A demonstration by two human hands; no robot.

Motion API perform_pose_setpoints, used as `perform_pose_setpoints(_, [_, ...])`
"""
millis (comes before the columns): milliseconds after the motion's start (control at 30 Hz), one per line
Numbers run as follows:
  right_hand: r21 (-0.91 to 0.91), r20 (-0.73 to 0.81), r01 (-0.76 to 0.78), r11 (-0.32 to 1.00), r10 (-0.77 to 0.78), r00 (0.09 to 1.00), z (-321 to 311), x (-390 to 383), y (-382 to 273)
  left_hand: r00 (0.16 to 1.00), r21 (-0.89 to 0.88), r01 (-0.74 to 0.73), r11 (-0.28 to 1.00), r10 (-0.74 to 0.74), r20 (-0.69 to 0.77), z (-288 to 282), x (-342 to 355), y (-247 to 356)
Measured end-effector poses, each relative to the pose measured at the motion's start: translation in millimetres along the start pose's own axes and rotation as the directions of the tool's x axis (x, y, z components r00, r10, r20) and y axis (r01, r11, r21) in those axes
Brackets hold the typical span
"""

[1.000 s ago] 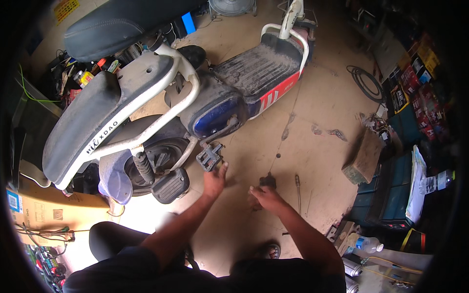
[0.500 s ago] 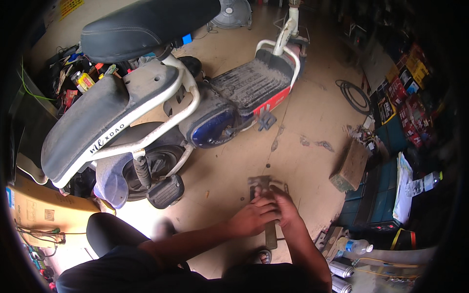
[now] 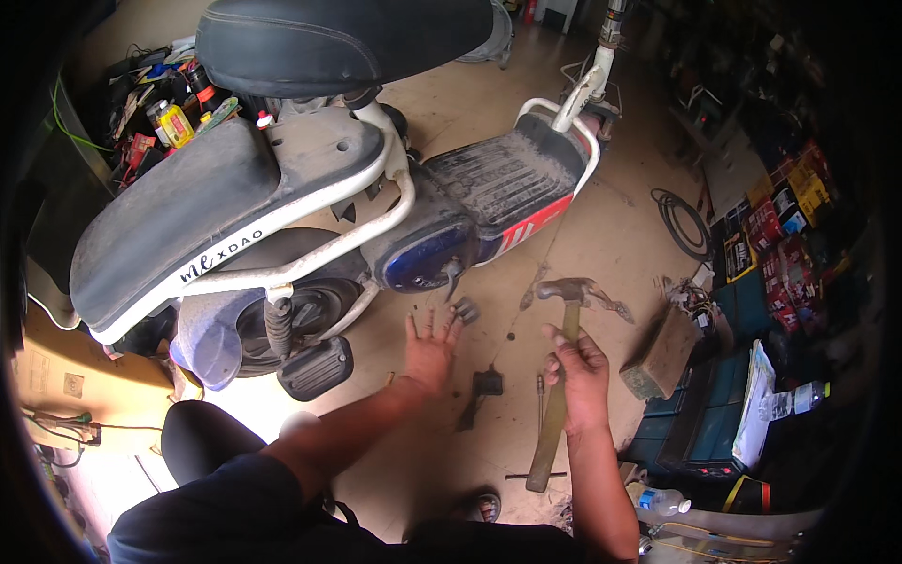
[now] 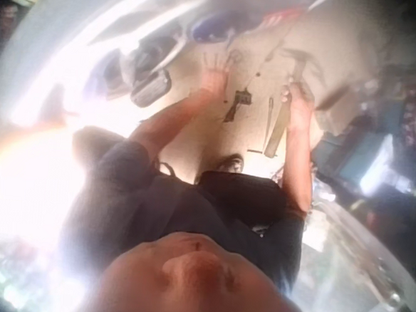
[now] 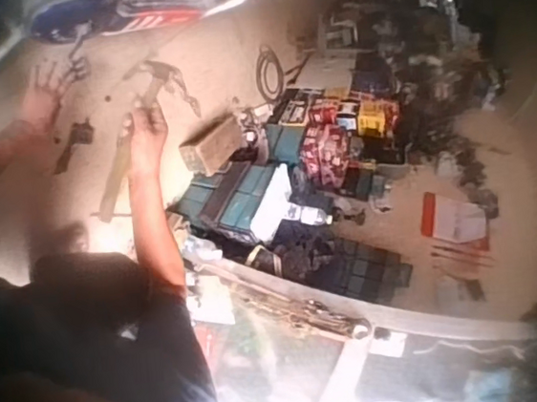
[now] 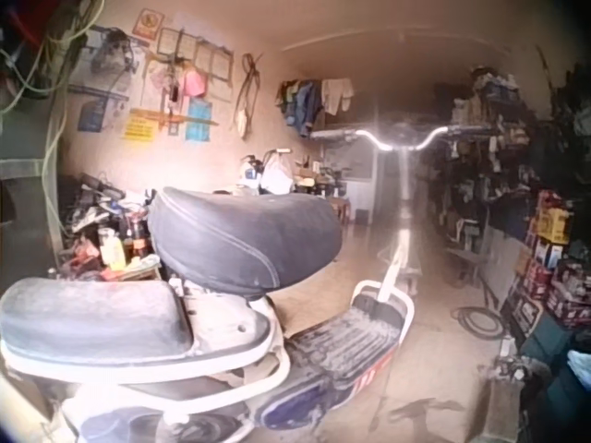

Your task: The person removes and repairs parts of a moped by using a socket wrench and a hammer to loosen components and fit a new part into the chassis.

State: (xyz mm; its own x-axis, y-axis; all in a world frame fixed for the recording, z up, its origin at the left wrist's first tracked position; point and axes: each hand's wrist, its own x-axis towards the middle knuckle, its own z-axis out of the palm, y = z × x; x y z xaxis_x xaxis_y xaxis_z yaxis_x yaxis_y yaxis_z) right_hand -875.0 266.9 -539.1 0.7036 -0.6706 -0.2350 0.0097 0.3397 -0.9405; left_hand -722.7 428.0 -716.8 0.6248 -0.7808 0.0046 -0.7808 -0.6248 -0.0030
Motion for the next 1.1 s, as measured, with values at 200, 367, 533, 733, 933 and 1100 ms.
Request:
perform_pose_setpoints(200, [-0.402, 0.197, 0.139, 0.905, -0.063, 0.978, 33.9, 6.3, 0.5, 0.912, -0.386, 0.327, 0.863, -0.181, 0.369, 20.6, 20.0, -27.6])
perform_pose_setpoints(367, [-0.498, 0.308, 0.279, 0.821, -0.133, 0.942, 57.5, 18.4, 17.3, 0.874, -0.908, 0.294, -0.299, -0.3, 0.382, 30.1, 58.1, 4.3])
perform_pose_setpoints(533, [-0.504, 0.322, 0.22, 0.835, -0.055, 0.945, 81.7, 15.3, 26.4, 0.849, -0.894, 0.228, -0.386, -0.37, 0.377, 69.7, 83.6, 11.8])
perform_pose_setpoints(733, [-0.626, 0.355, 0.263, 0.735, -0.031, 0.934, 93.0, 24.5, 20.3, 0.78, -0.851, 0.218, -0.478, -0.438, 0.447, 79.7, 90.4, 28.2])
perform_pose_setpoints(933, [-0.76, 0.333, 0.286, 0.583, -0.029, 0.943, 98.2, 32.5, 22.9, 0.832, -0.784, 0.183, -0.593, -0.331, 0.444, 59.8, 71.6, 15.6])
perform_pose_setpoints(1100, [-0.8, 0.399, 0.453, 0.393, -0.216, 0.891, 79.5, 44.2, 38.4, 0.785, -0.573, 0.138, -0.808, -0.264, 0.561, 60.2, 28.7, 6.6])
